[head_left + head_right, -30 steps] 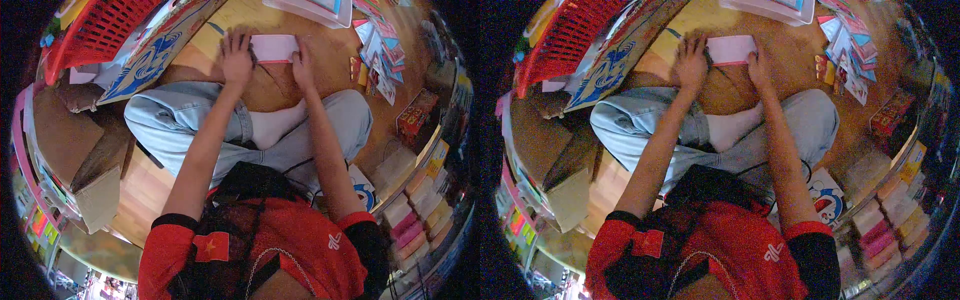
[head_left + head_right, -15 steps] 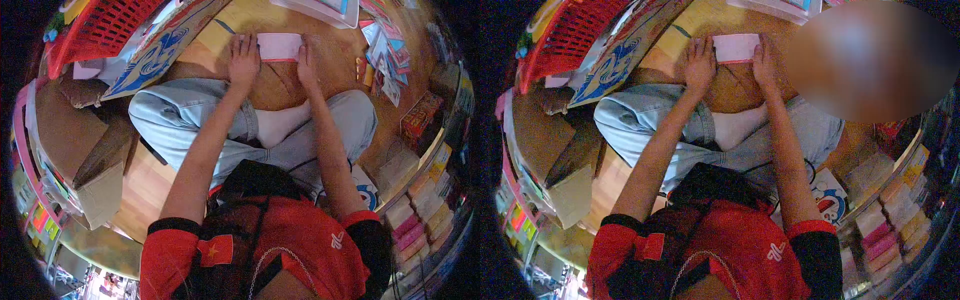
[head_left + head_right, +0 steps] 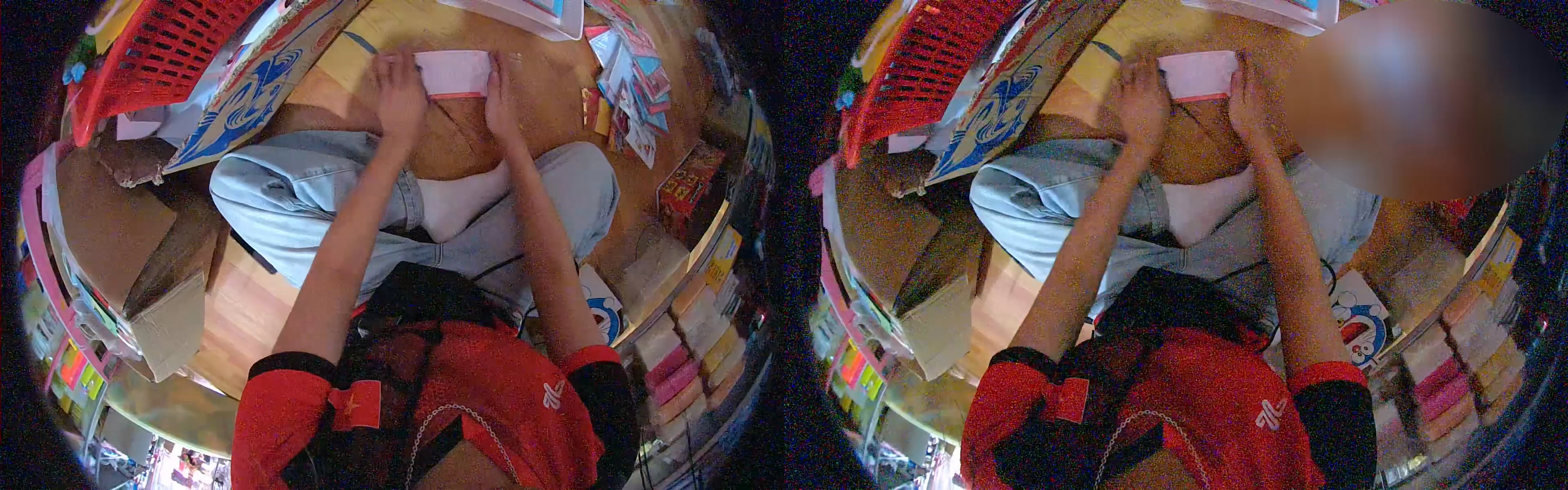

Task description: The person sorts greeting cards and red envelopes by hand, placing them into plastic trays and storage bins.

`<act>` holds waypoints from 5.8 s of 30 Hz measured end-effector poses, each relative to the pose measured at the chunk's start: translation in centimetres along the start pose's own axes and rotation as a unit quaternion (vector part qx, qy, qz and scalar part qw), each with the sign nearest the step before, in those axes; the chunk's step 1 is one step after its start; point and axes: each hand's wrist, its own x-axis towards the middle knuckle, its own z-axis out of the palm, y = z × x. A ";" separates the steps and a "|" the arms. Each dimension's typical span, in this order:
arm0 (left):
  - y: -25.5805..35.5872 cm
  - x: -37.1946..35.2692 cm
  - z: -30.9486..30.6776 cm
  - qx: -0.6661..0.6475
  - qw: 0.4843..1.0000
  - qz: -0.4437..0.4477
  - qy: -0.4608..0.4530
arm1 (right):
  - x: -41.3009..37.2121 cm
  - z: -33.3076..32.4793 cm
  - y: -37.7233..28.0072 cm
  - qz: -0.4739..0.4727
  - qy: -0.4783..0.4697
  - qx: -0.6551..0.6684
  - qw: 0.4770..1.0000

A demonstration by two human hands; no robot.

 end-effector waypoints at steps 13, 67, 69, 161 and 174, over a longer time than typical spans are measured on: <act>-0.4 3.5 -0.3 -0.013 0.997 0.029 -0.064 | 0.2 0.1 1.4 0.004 -0.003 -0.011 1.000; 4.4 -0.8 1.4 -0.115 0.981 0.014 -0.156 | 0.4 0.8 3.0 -0.046 0.003 -0.107 0.993; 7.3 0.9 3.8 -0.107 0.976 0.186 -0.037 | 0.9 1.2 4.6 -0.026 -0.003 -0.122 0.992; -3.0 0.3 -3.0 0.050 0.998 0.029 -0.032 | -3.0 -1.5 1.0 -0.243 -0.110 -0.369 0.890; 1.8 4.6 1.1 -0.027 0.931 0.346 -0.111 | -1.9 -3.6 0.9 -0.234 -0.202 -0.301 0.902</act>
